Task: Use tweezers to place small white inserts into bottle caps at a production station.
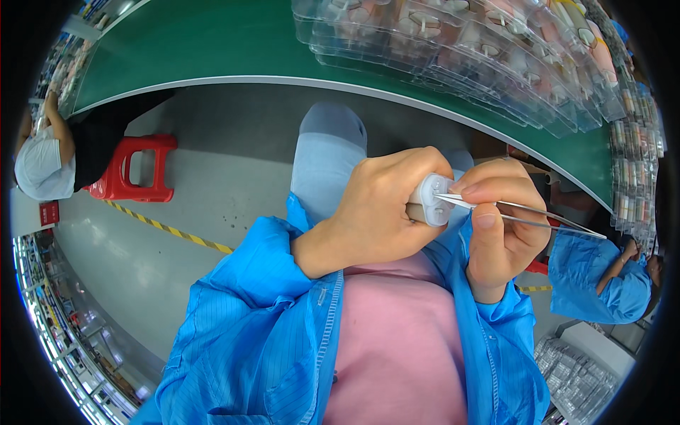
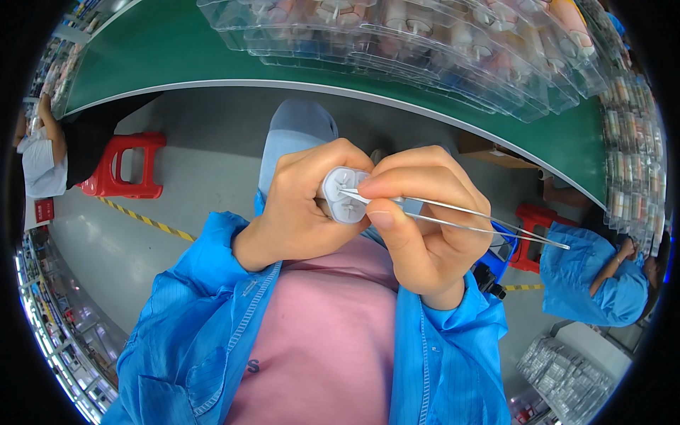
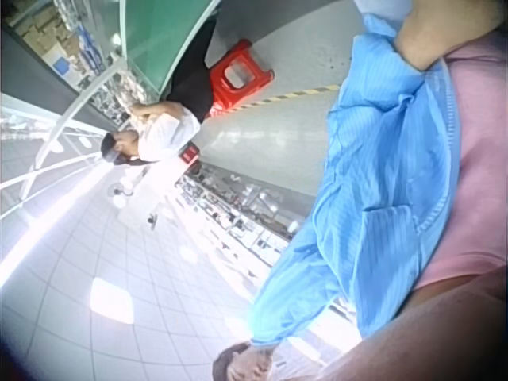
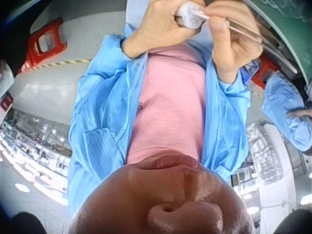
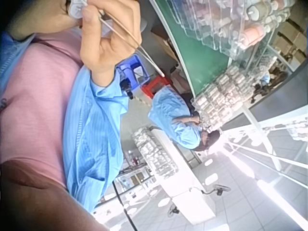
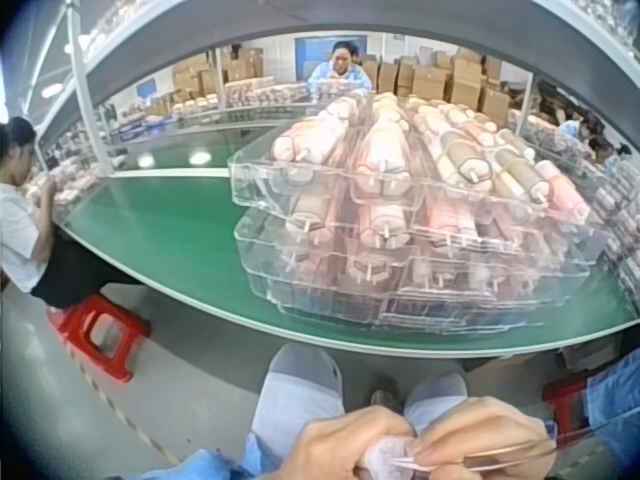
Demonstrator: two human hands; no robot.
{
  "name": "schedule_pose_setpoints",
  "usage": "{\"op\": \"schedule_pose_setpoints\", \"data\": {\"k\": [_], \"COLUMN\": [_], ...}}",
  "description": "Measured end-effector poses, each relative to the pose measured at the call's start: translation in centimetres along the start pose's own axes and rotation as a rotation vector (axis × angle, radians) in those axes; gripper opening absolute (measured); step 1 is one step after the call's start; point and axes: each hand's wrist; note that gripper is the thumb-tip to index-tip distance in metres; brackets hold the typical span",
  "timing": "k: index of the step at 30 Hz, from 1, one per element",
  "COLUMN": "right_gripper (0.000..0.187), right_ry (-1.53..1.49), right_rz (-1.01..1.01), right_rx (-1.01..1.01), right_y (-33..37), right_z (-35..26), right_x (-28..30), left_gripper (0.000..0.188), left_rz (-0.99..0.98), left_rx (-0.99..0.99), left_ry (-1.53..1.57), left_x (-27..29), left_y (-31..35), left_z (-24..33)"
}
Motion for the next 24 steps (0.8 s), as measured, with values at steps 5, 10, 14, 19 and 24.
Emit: {"op": "schedule_pose_setpoints", "data": {"k": [5,10,14,19,24], "right_gripper": [0.012,0.012,0.012,0.011,0.011], "right_ry": [-0.002,0.004,0.003,0.009,0.005], "right_rz": [-0.001,-0.004,-0.002,0.001,0.001], "right_rx": [-0.015,-0.018,-0.022,-0.014,-0.012], "right_y": [0.11,0.16,0.23,0.31,0.3], "right_z": [-0.02,-0.04,-0.07,-0.07,-0.09], "right_x": [-0.13,-0.17,-0.24,-0.36,-0.39], "left_gripper": [0.026,0.027,0.027,0.027,0.027], "left_rz": [-0.003,-0.004,-0.008,-0.009,-0.008], "left_rx": [0.012,0.013,0.01,0.013,0.018], "left_ry": [-0.002,-0.009,-0.012,-0.017,-0.018], "left_x": [0.08,0.1,0.14,0.12,0.14], "left_y": [0.11,0.19,0.26,0.33,0.36], "left_z": [-0.02,-0.08,-0.12,-0.21,-0.14]}}
Point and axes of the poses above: each hand's wrist, its own y-axis away from the middle knuckle, its own x-axis out of the back of the hand, z = x × y
